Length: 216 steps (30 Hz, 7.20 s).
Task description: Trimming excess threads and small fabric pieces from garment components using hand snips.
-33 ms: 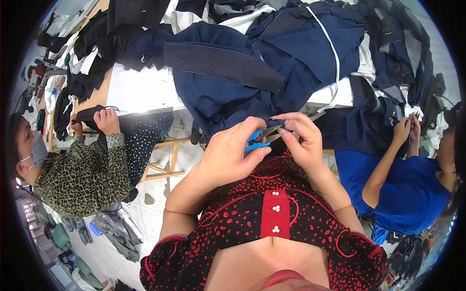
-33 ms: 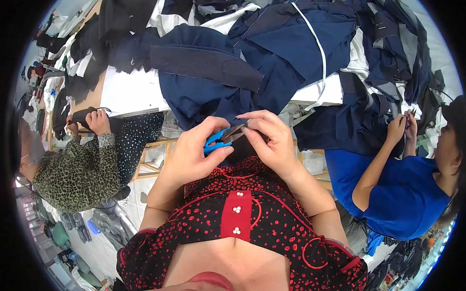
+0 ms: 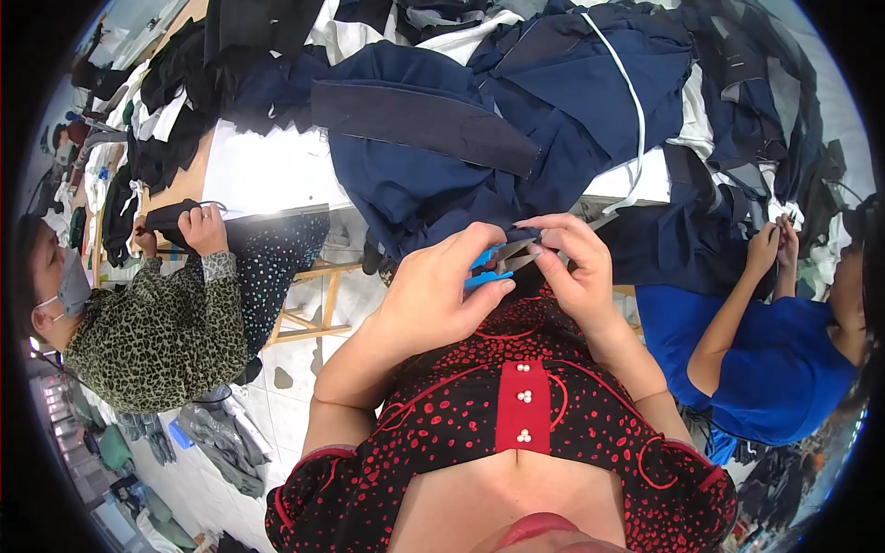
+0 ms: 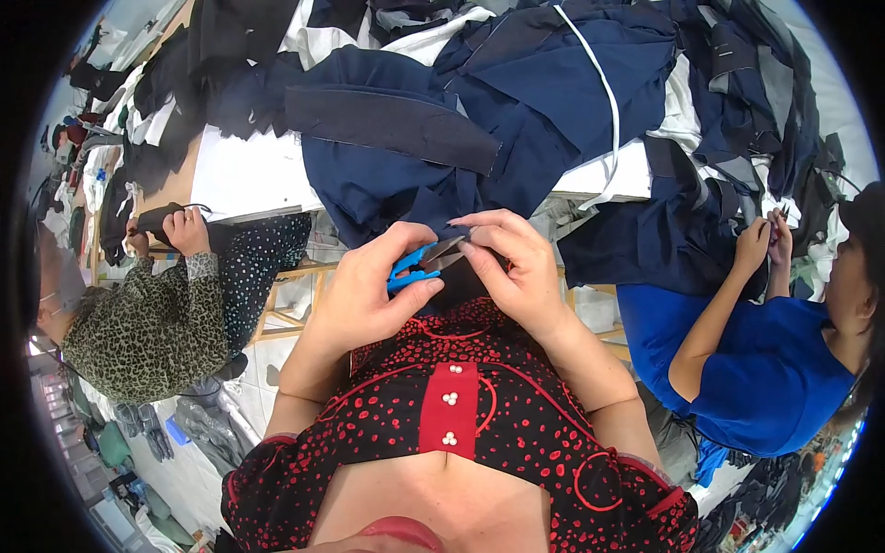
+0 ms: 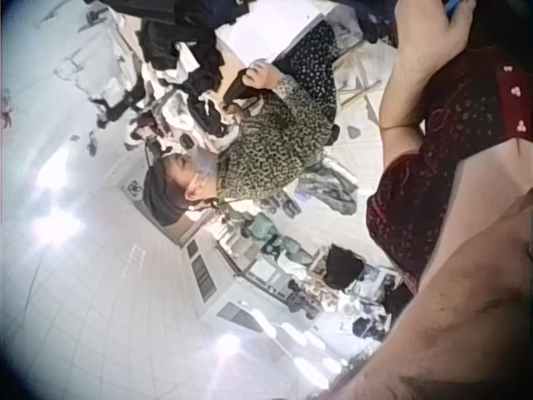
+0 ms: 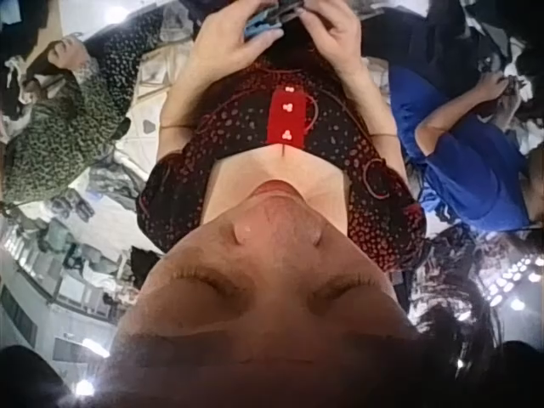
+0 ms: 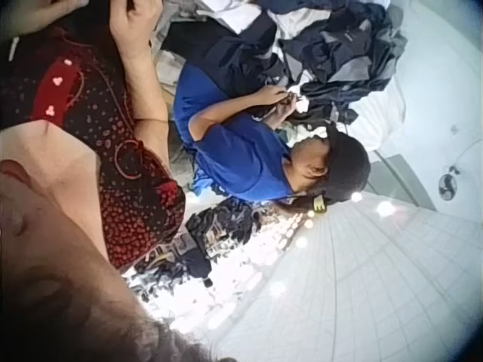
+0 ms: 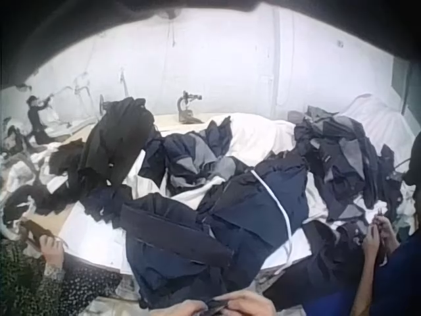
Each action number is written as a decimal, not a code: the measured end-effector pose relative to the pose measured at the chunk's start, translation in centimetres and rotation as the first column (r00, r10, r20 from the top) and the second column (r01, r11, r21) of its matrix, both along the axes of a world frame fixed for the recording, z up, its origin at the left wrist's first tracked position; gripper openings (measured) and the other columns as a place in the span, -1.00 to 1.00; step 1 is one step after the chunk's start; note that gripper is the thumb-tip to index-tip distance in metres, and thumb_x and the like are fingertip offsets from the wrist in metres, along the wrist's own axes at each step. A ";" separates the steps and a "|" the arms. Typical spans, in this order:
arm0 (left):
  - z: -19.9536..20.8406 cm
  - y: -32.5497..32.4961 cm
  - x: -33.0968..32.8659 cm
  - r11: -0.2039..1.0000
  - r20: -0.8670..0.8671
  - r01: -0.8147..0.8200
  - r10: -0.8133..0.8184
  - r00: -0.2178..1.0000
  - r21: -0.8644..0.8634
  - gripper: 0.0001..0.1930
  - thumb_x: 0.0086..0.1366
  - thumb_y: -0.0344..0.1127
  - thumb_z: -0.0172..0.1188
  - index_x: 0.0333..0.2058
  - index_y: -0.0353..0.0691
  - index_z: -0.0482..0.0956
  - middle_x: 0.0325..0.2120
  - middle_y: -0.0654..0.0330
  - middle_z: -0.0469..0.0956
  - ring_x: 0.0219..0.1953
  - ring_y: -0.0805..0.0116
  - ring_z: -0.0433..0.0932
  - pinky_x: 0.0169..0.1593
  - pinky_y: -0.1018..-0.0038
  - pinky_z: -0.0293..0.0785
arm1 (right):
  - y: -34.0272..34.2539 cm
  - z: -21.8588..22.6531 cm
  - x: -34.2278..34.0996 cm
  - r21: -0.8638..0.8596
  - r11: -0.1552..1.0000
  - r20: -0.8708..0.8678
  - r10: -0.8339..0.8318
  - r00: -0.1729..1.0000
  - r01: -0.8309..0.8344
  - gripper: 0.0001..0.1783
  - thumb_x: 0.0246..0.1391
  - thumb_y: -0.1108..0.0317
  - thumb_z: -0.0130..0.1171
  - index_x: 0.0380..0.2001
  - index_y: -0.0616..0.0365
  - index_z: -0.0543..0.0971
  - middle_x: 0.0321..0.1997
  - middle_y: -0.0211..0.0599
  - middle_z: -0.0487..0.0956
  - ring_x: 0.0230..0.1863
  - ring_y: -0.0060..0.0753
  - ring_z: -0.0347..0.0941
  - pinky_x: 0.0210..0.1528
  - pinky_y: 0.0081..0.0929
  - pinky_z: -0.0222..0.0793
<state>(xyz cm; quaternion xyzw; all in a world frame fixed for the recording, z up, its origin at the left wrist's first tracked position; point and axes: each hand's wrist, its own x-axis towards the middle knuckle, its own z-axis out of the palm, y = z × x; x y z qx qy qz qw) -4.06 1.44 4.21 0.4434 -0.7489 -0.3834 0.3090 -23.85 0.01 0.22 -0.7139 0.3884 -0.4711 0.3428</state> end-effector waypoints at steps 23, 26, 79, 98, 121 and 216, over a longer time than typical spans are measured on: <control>0.6 0.3 -0.1 0.993 0.052 -0.003 0.009 0.999 -0.115 -0.62 0.03 -0.40 0.23 -0.13 -0.27 0.40 -0.39 0.04 0.51 -0.39 0.11 0.55 -0.32 0.40 0.46 | 0.3 -1.1 -0.1 0.194 0.970 0.294 0.085 0.952 -0.147 -0.93 0.03 0.54 0.11 -0.42 0.36 0.51 -0.17 -0.14 0.52 -0.15 -0.40 0.46 -0.12 -0.54 0.37; 0.6 0.3 -0.1 0.995 0.059 -0.005 0.010 0.998 -0.098 -0.62 0.03 -0.40 0.23 -0.14 -0.26 0.40 -0.41 0.04 0.50 -0.40 0.11 0.55 -0.34 0.40 0.47 | 0.3 -0.7 -0.1 0.113 0.992 0.127 0.032 0.991 -0.047 -0.94 -0.03 0.54 0.14 -0.46 0.34 0.51 -0.21 -0.14 0.55 -0.22 -0.35 0.50 -0.19 -0.52 0.39; -5.0 -5.9 -1.6 0.982 -0.222 -0.112 0.144 0.964 0.153 -0.90 0.13 -0.41 0.15 -0.43 -0.32 0.46 -0.59 0.28 0.41 -0.45 0.56 0.39 -0.36 0.60 0.30 | -3.3 -1.3 -1.6 0.397 0.889 0.057 0.225 0.973 -0.229 -0.86 0.02 0.37 0.10 -0.50 0.24 0.46 -0.14 -0.31 0.37 -0.11 -0.48 0.29 -0.08 -0.58 0.20; -0.8 -5.9 -0.1 0.910 -0.435 0.075 0.122 0.892 0.409 -0.90 0.13 -0.37 0.19 -0.37 -0.20 0.49 -0.60 0.44 0.38 -0.64 0.72 0.30 -0.64 0.74 0.23 | -3.5 0.1 -0.7 0.597 0.678 0.271 0.334 0.903 -0.430 -0.86 0.09 0.41 0.12 -0.48 0.21 0.43 -0.48 -0.59 0.27 -0.37 -0.77 0.16 -0.35 -0.70 0.12; -2.4 -5.3 0.1 0.964 -0.106 -0.249 0.238 0.965 -0.097 -0.61 0.11 -0.34 0.19 -0.07 -0.28 0.37 -0.16 0.13 0.43 -0.19 0.43 0.46 -0.10 0.49 0.38 | -1.7 -0.9 -0.9 0.529 0.696 0.604 0.094 0.792 -0.486 -0.90 0.01 0.48 0.18 -0.48 0.31 0.50 -0.13 -0.33 0.39 -0.12 -0.60 0.30 -0.08 -0.64 0.22; -1.6 1.8 -1.8 0.984 -0.058 0.000 -0.010 0.998 -0.176 -0.62 0.06 -0.36 0.21 -0.13 -0.23 0.33 -0.36 0.03 0.49 -0.35 0.01 0.52 -0.36 0.28 0.43 | 0.5 -1.2 -2.4 0.402 0.869 0.422 0.105 0.901 -0.289 -0.93 0.07 0.56 0.08 -0.38 0.37 0.47 -0.20 -0.33 0.40 -0.23 -0.64 0.34 -0.14 -0.70 0.24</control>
